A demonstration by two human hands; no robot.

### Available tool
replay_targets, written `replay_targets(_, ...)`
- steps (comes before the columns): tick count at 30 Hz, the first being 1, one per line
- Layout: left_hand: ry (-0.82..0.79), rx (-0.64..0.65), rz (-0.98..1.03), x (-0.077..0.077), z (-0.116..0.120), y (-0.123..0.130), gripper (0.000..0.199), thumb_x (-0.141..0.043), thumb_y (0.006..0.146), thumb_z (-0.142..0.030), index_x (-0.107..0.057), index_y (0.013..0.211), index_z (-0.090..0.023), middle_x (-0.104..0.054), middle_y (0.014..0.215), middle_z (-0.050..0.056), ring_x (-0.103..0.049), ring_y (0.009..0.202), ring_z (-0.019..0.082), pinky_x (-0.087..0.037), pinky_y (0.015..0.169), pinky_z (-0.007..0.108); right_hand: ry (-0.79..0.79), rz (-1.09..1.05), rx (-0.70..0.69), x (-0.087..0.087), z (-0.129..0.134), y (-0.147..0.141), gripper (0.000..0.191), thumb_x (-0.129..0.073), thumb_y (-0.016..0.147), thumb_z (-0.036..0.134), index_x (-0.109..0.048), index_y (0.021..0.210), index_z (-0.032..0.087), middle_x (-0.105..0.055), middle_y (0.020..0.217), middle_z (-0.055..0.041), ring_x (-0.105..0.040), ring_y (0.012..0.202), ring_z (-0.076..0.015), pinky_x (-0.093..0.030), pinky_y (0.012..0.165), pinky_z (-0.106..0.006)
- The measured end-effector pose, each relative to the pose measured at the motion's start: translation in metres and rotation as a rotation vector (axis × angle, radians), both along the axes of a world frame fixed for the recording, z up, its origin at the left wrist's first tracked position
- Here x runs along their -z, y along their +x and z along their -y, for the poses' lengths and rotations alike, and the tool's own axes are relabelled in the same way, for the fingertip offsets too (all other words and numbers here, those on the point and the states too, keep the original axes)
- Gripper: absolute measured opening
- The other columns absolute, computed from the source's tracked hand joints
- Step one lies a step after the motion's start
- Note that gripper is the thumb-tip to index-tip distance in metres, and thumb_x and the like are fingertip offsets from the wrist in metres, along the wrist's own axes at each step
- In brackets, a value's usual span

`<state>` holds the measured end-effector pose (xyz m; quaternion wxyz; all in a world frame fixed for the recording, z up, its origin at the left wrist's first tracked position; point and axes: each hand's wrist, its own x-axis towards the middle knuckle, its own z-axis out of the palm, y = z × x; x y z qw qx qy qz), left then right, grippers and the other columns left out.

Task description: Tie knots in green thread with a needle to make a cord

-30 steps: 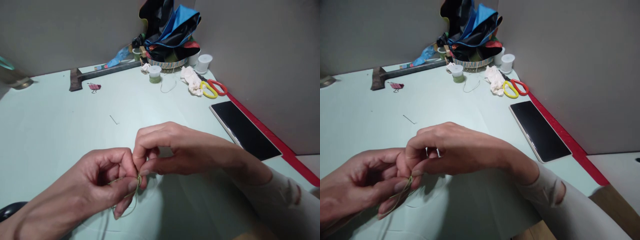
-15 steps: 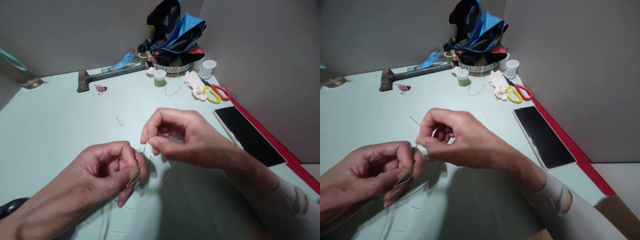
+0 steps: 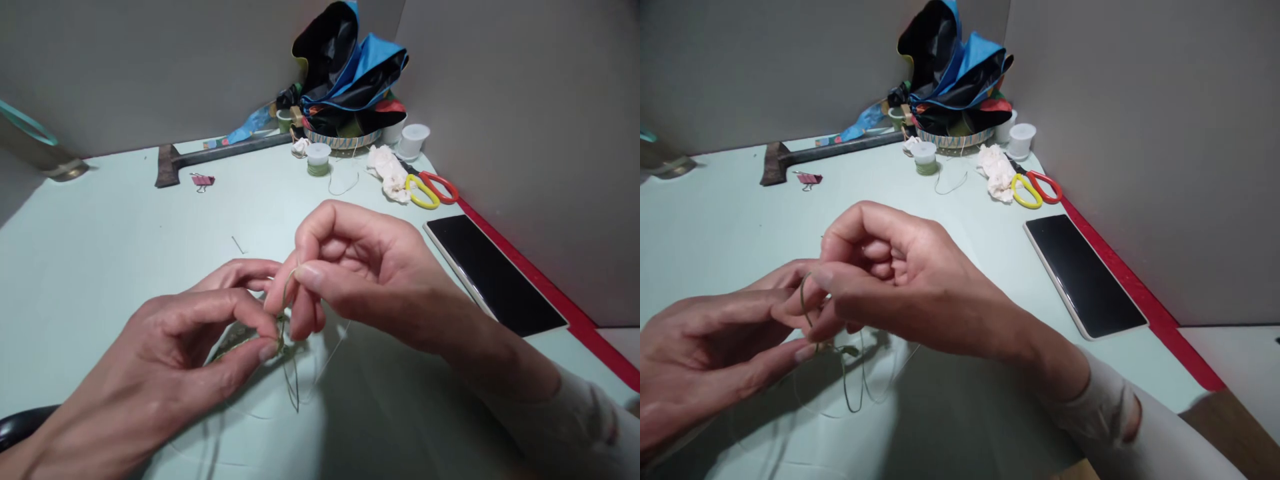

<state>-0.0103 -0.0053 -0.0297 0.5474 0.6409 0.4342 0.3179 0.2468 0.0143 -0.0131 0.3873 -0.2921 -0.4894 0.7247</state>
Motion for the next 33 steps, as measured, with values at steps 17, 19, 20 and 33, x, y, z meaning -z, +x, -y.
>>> replay_targets(17,0.286,-0.096,-0.066,0.008,0.012,-0.005,0.023,-0.098,0.097,-0.029,-0.102,0.087,-0.049,-0.085,0.089,0.008,-0.072,0.16,0.037,-0.072,0.11,0.036,-0.035,0.01,0.035,0.008,-0.005,-0.008,0.029,-0.094,0.093,0.006,-0.071,0.089,0.023,-0.08,0.081,0.0046,-0.07,0.07,-0.0098,-0.065,0.072,-0.02)
replay_targets(19,0.235,-0.096,-0.007,0.006,0.01,-0.001,0.02,-0.097,0.096,-0.03,-0.102,0.088,-0.047,-0.084,0.089,0.009,-0.077,0.151,0.043,-0.074,0.106,0.043,-0.025,0.014,0.037,0.013,-0.006,-0.008,0.026,-0.091,0.093,0.004,-0.072,0.091,0.022,-0.08,0.081,0.0054,-0.071,0.069,-0.0095,-0.064,0.072,-0.02)
replay_targets(20,0.178,-0.092,0.041,0.004,0.008,0.003,0.015,-0.096,0.095,-0.033,-0.102,0.09,-0.046,-0.084,0.092,0.011,-0.079,0.148,0.047,-0.074,0.105,0.048,-0.026,0.01,0.034,0.015,-0.007,-0.008,0.026,-0.09,0.093,0.003,-0.072,0.093,0.022,-0.08,0.081,0.0058,-0.071,0.069,-0.0091,-0.063,0.072,-0.019)
replay_targets(33,-0.18,-0.099,0.194,-0.015,0.014,0.015,0.018,-0.111,0.087,-0.049,-0.101,0.084,-0.035,-0.085,0.095,0.012,-0.078,0.088,0.032,-0.073,0.085,0.043,-0.048,0.036,-0.03,0.03,-0.014,-0.013,0.025,-0.098,0.089,0.011,-0.074,0.091,0.021,-0.08,0.08,0.0064,-0.068,0.065,-0.0095,-0.059,0.069,-0.022)
